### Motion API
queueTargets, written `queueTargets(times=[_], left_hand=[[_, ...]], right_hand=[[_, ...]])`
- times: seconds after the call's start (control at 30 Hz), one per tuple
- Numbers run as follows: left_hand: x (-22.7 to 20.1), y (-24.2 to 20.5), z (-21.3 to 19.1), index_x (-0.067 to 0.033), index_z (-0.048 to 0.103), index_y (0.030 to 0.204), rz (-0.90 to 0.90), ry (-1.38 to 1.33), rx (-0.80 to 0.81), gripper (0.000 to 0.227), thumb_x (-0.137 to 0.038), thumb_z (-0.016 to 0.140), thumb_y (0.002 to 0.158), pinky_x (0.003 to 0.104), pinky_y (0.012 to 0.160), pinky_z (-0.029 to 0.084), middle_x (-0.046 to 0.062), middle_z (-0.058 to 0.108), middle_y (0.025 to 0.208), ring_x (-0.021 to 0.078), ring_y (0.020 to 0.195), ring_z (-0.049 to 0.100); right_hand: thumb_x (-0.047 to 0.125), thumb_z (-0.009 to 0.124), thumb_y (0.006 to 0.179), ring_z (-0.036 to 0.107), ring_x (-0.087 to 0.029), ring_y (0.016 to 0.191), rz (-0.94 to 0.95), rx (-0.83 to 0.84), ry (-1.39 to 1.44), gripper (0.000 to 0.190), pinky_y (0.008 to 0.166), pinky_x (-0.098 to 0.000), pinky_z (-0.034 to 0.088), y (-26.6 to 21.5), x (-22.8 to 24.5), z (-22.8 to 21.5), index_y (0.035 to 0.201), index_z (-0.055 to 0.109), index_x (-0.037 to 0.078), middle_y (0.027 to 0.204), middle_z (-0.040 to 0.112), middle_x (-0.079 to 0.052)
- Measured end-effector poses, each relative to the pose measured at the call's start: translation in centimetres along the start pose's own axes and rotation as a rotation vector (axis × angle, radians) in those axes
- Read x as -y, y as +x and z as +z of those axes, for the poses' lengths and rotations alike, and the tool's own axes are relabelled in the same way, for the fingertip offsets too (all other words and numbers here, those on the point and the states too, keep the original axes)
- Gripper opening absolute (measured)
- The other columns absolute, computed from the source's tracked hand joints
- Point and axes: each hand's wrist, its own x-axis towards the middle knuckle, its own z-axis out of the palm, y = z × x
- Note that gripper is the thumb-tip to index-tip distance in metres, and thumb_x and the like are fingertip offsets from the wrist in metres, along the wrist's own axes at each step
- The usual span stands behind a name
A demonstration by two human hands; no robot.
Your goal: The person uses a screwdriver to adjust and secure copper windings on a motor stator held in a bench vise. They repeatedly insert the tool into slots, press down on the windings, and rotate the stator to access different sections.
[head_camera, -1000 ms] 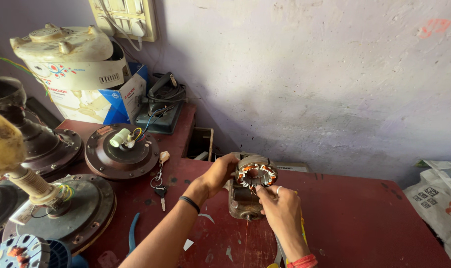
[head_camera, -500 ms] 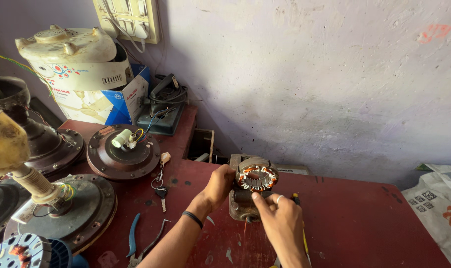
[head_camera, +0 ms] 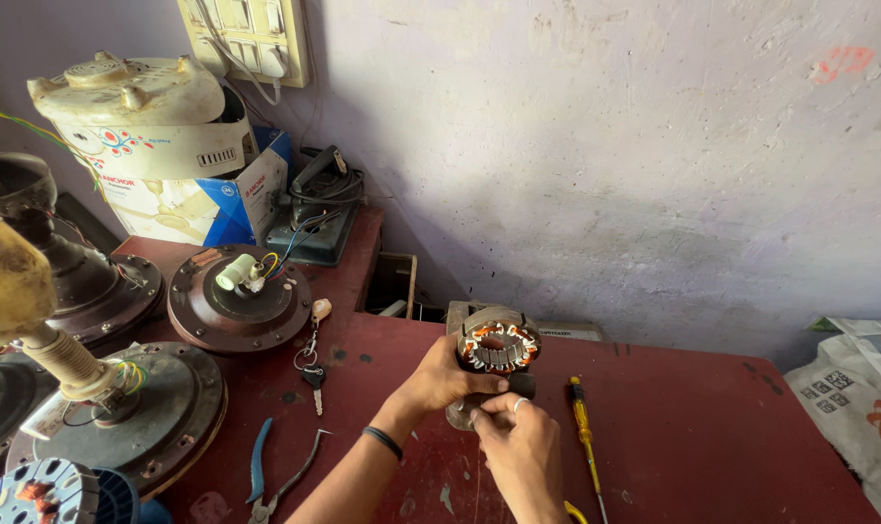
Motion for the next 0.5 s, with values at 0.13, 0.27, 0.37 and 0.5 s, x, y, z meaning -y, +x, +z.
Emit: queueTargets(times=[0.13,0.27,0.37,0.5], left_hand=[[0.6,0.2,0.6,-0.0028,0.069,0.115,0.001,0.018,-0.084,0.055,-0.008,0.091,0.065,0.033,0.092,0.060,0.007,0.076,0.106,0.0167,0.100,0.072],[1.0,0.2,1.0,-0.0024,0.071,0.111,-0.036,0.044,-0.156,0.050,-0.009,0.090,0.065,0.032,0.091,0.060,0.007,0.078,0.103,0.0172,0.098,0.074],[1.2,0.2,1.3,-0.0018,0.072,0.109,-0.005,0.033,-0.193,0.047,-0.008,0.089,0.066,0.032,0.089,0.059,0.007,0.077,0.101,0.0166,0.096,0.072],[1.5,0.2,1.6,-0.0016,0.072,0.108,0.038,0.003,-0.204,0.046,-0.007,0.088,0.066,0.032,0.087,0.059,0.007,0.077,0.100,0.0154,0.094,0.071]], right_hand=[[0.015,0.078,0.081,0.074,-0.013,0.058,-0.025,-0.001,-0.049,0.013,0.059,-0.0297,0.055,-0.1,-0.9,0.3,0.087,0.078,0.004,0.070,0.080,-0.009],[0.014,0.077,0.082,0.073,-0.014,0.056,-0.010,0.016,-0.065,0.011,0.058,-0.0300,0.055,-0.8,-1.5,0.5,0.083,0.076,0.003,0.067,0.080,-0.008],[0.013,0.077,0.081,0.072,-0.014,0.055,0.009,0.024,-0.076,0.011,0.059,-0.0301,0.055,-1.1,-1.7,0.6,0.081,0.075,0.003,0.065,0.079,-0.009],[0.012,0.077,0.081,0.071,-0.017,0.053,0.008,0.023,-0.063,0.011,0.058,-0.0321,0.054,-1.5,-2.2,0.2,0.079,0.074,0.002,0.062,0.077,-0.011]])
